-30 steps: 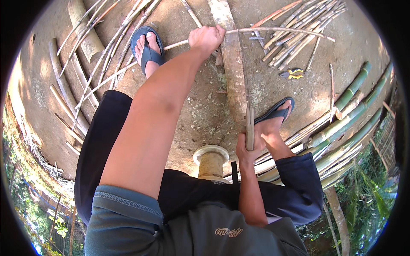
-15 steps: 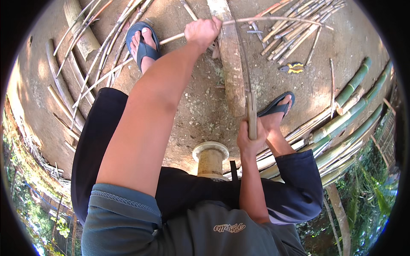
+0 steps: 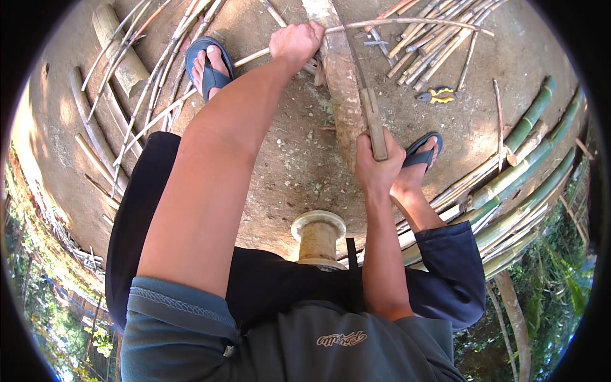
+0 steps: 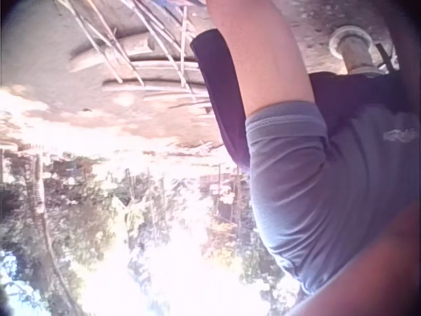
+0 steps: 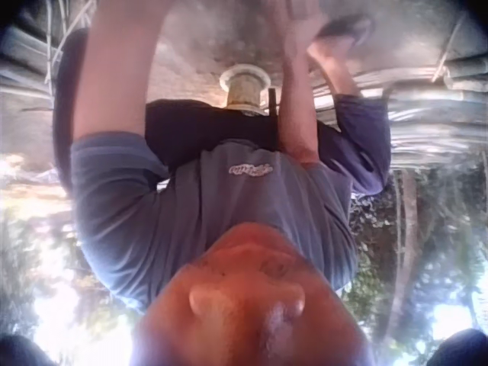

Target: The person uses a machete to split long bamboo poles into thin strips on a wooden block. They repeatedly position the bamboo, strike it with the machete, and separate the resulting strips, organizing them into piles on the ground.

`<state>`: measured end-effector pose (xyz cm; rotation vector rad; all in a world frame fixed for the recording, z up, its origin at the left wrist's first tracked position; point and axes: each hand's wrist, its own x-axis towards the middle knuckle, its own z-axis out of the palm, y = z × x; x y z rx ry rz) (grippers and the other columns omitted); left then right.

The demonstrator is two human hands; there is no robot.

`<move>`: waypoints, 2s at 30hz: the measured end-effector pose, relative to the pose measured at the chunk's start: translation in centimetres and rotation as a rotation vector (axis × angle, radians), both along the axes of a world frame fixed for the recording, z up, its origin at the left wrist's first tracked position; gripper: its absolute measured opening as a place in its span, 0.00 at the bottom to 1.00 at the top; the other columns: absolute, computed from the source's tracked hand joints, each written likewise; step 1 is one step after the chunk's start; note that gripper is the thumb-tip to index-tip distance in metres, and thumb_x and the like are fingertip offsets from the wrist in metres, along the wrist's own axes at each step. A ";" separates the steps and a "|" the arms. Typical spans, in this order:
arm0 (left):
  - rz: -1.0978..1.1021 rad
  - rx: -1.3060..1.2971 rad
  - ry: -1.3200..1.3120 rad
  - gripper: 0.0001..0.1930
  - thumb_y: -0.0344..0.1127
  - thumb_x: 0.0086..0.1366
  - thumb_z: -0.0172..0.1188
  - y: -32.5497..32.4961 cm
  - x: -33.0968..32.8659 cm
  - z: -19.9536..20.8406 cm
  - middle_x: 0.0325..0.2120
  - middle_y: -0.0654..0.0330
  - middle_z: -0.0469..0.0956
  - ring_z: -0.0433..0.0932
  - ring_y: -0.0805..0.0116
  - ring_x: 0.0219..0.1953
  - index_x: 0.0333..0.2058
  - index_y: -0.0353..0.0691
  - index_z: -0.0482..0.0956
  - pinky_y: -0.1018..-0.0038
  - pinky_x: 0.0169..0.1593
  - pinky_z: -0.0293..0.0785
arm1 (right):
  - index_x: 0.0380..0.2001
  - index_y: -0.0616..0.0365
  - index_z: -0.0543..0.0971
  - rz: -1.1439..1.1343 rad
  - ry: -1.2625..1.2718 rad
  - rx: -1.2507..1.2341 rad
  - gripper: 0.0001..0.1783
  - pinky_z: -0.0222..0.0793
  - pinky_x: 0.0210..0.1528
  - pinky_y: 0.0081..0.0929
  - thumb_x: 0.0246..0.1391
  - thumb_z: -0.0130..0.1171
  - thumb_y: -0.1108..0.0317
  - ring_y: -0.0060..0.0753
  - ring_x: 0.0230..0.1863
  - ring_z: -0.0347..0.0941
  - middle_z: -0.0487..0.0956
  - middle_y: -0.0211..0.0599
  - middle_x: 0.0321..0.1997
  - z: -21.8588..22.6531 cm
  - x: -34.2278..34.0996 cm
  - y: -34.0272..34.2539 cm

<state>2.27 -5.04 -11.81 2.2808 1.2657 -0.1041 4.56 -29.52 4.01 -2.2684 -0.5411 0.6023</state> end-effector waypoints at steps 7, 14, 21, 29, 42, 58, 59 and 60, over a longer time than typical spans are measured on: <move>0.138 0.261 -0.271 0.23 0.49 0.68 0.46 -1.1 -0.1 -0.7 0.27 0.47 0.82 0.80 0.46 0.36 0.27 0.36 0.81 0.54 0.41 0.76 | 0.23 0.61 0.76 0.015 -0.021 0.019 0.05 0.64 0.19 0.24 0.45 0.62 0.74 0.20 0.13 0.66 0.70 0.37 0.12 0.4 -0.7 -2.8; 0.180 -0.055 -0.010 0.24 0.53 0.70 0.42 -1.2 -0.1 1.5 0.24 0.47 0.82 0.82 0.47 0.32 0.34 0.42 0.83 0.54 0.40 0.76 | 0.22 0.62 0.75 0.005 -0.003 0.061 0.05 0.62 0.18 0.24 0.46 0.61 0.75 0.18 0.13 0.63 0.69 0.36 0.12 1.3 -1.7 -2.0; 0.170 -0.221 -0.001 0.27 0.57 0.67 0.39 0.2 0.2 2.1 0.26 0.43 0.81 0.81 0.45 0.33 0.40 0.45 0.84 0.54 0.43 0.76 | 0.21 0.62 0.74 -0.018 0.022 0.047 0.05 0.60 0.18 0.22 0.46 0.60 0.75 0.14 0.14 0.61 0.67 0.34 0.11 1.0 -1.0 -1.7; -0.031 -0.415 0.169 0.40 0.66 0.70 0.28 2.2 0.3 1.0 0.34 0.41 0.82 0.81 0.45 0.43 0.38 0.37 0.84 0.53 0.53 0.73 | 0.20 0.64 0.74 -0.017 0.072 0.021 0.06 0.59 0.18 0.20 0.46 0.60 0.74 0.12 0.15 0.61 0.67 0.31 0.11 1.2 0.4 -1.4; 0.098 -0.192 0.007 0.31 0.57 0.69 0.42 0.0 0.7 1.8 0.23 0.42 0.81 0.81 0.44 0.31 0.25 0.36 0.83 0.53 0.41 0.76 | 0.22 0.64 0.78 -0.077 0.083 0.045 0.03 0.63 0.21 0.20 0.45 0.60 0.75 0.13 0.17 0.65 0.71 0.30 0.13 -0.1 0.2 -2.0; 0.069 -0.077 0.116 0.29 0.54 0.61 0.41 0.4 2.5 3.0 0.20 0.48 0.82 0.83 0.52 0.25 0.24 0.37 0.86 0.59 0.33 0.78 | 0.24 0.64 0.78 -0.067 0.063 0.046 0.04 0.63 0.21 0.19 0.46 0.60 0.74 0.11 0.17 0.64 0.69 0.29 0.13 -0.6 0.7 -1.1; 0.072 -0.050 0.118 0.29 0.54 0.61 0.41 0.3 2.5 2.8 0.20 0.48 0.81 0.83 0.53 0.25 0.24 0.38 0.86 0.60 0.32 0.78 | 0.24 0.64 0.78 -0.064 0.053 0.039 0.04 0.63 0.21 0.19 0.46 0.60 0.74 0.11 0.17 0.64 0.69 0.29 0.13 -0.7 0.7 -1.3; 0.074 -0.022 0.120 0.29 0.53 0.61 0.41 0.3 2.6 2.6 0.19 0.49 0.81 0.82 0.54 0.24 0.23 0.39 0.86 0.60 0.31 0.78 | 0.24 0.64 0.78 -0.067 0.055 0.045 0.04 0.63 0.21 0.19 0.46 0.60 0.74 0.11 0.17 0.64 0.69 0.30 0.12 -0.7 0.6 -1.3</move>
